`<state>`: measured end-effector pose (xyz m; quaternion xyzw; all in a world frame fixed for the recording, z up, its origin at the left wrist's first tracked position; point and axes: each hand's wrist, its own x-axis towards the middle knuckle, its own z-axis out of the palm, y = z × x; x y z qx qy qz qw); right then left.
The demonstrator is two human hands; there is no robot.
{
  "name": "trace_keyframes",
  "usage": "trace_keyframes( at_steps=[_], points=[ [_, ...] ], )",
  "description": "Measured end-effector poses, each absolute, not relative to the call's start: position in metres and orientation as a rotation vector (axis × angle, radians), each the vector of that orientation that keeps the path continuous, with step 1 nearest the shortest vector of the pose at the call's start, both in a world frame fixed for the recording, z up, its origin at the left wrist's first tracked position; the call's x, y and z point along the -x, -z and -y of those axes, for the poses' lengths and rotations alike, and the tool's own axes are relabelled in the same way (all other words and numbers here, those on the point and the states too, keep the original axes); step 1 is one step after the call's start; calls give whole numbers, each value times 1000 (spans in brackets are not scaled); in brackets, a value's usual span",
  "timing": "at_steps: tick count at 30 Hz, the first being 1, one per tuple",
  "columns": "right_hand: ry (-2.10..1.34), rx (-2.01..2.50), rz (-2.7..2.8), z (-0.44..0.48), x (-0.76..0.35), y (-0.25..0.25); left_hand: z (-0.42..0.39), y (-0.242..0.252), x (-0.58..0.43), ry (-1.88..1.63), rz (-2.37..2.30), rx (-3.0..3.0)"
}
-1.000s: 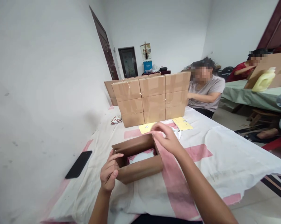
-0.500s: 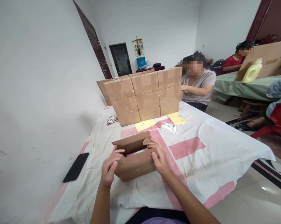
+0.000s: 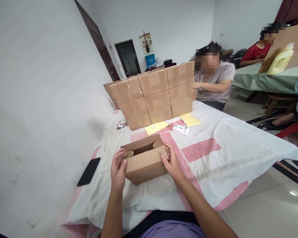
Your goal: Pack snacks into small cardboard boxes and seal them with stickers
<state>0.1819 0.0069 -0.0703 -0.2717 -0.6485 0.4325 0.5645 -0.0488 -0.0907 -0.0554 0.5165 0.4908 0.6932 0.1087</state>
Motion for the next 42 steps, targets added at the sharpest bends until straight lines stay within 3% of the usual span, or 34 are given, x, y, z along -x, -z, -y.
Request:
trace_keyframes(
  at_steps=[12, 24, 37, 42],
  points=[
    [-788, 571, 1585, -8, -181, 75, 105, 40, 52, -1570, -1909, -1685],
    [-542, 554, 1666, -15, -184, 79, 125, 7, 16, -679, -2469, -2254],
    [-631, 544, 1786, -36, -203, 77, 108, 16, -23, -590, -2487, -2384],
    [-529, 1238, 1693, -137, -243, 64, 102, 5, -19, -518, -2474, -2351]
  ],
)
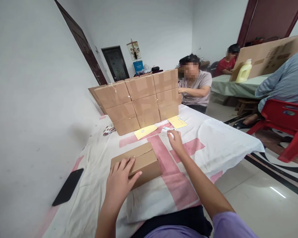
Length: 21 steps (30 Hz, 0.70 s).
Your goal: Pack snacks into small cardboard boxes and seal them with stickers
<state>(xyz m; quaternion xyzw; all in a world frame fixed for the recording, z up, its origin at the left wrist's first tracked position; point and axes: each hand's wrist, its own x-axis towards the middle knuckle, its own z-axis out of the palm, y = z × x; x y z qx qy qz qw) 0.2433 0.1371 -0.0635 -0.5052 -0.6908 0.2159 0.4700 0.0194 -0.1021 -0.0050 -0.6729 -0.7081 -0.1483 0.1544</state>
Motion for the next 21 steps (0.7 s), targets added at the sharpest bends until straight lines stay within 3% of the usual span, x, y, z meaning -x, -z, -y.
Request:
trace_keyframes(
  at_steps=[9, 15, 21],
  points=[
    [-1023, 1884, 1906, -284, -264, 23, 97, 22, -14, 467, 1897, 1829],
    [-1288, 2058, 1902, -307, -259, 19, 98, 25, -12, 478, 1884, 1827],
    [-1324, 2099, 1839, -300, -254, 18, 98, 28, -13, 503, 1855, 1803]
  ],
)
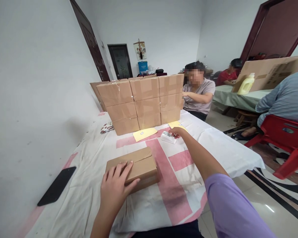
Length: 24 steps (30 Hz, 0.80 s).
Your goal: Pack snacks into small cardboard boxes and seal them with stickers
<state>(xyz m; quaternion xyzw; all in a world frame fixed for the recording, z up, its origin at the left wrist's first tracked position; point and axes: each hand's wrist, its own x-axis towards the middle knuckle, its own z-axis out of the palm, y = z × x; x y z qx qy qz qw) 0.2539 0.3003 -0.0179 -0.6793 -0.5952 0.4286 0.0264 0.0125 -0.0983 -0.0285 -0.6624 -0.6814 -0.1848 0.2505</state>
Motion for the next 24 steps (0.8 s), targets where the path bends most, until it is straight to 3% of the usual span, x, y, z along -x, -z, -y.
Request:
trace_keyframes(
  at_steps=[24],
  points=[
    [-1245, 1890, 1610, -274, -269, 38, 100, 30, -14, 595, 1847, 1786]
  ],
)
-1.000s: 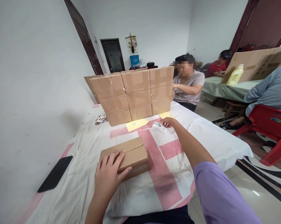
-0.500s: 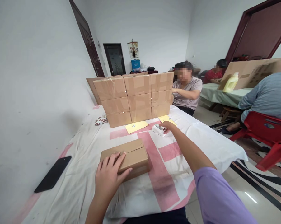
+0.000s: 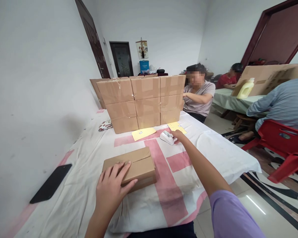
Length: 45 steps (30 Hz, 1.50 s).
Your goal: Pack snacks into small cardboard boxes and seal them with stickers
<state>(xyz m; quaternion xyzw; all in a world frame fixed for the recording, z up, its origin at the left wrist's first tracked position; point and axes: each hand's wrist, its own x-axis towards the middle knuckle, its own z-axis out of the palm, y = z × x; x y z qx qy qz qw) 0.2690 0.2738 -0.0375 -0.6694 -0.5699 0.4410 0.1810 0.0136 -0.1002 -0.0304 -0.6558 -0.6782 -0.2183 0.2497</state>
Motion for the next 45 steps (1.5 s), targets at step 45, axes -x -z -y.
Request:
trace_keyframes(
  at_steps=[45],
  points=[
    [-1497, 1007, 1053, -254, -288, 92, 102, 26, -14, 597, 1709, 1740]
  ],
)
